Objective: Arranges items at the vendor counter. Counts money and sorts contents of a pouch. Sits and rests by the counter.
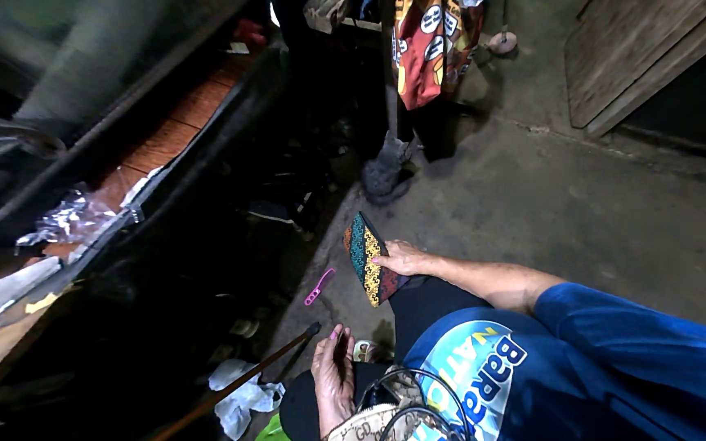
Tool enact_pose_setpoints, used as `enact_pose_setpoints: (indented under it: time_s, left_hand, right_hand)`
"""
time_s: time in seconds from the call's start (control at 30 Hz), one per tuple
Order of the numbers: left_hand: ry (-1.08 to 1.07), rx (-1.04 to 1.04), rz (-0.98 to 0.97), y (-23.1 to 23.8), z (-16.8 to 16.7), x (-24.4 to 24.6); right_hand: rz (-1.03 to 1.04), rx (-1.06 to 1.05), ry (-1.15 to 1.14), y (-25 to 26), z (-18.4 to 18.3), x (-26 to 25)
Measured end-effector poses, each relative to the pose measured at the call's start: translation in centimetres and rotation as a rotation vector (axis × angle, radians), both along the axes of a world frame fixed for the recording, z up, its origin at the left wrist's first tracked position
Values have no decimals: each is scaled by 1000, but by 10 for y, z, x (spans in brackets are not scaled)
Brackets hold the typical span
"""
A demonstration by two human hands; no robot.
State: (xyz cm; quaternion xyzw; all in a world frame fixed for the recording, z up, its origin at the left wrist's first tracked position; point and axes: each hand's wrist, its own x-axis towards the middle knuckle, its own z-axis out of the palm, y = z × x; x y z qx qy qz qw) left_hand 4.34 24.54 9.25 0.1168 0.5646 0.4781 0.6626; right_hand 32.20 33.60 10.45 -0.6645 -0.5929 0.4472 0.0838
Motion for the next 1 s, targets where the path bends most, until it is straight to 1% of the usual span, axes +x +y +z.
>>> enact_pose_setpoints:
  time_s: [0.3, 1.0]
  left_hand:
    - [4, 21, -8, -1, -5, -2]
    - [11, 5, 1, 0, -3, -1]
  right_hand:
    - [-29, -25, -7, -1, 6, -1]
    - [-22, -14, -8, 0, 3, -1]
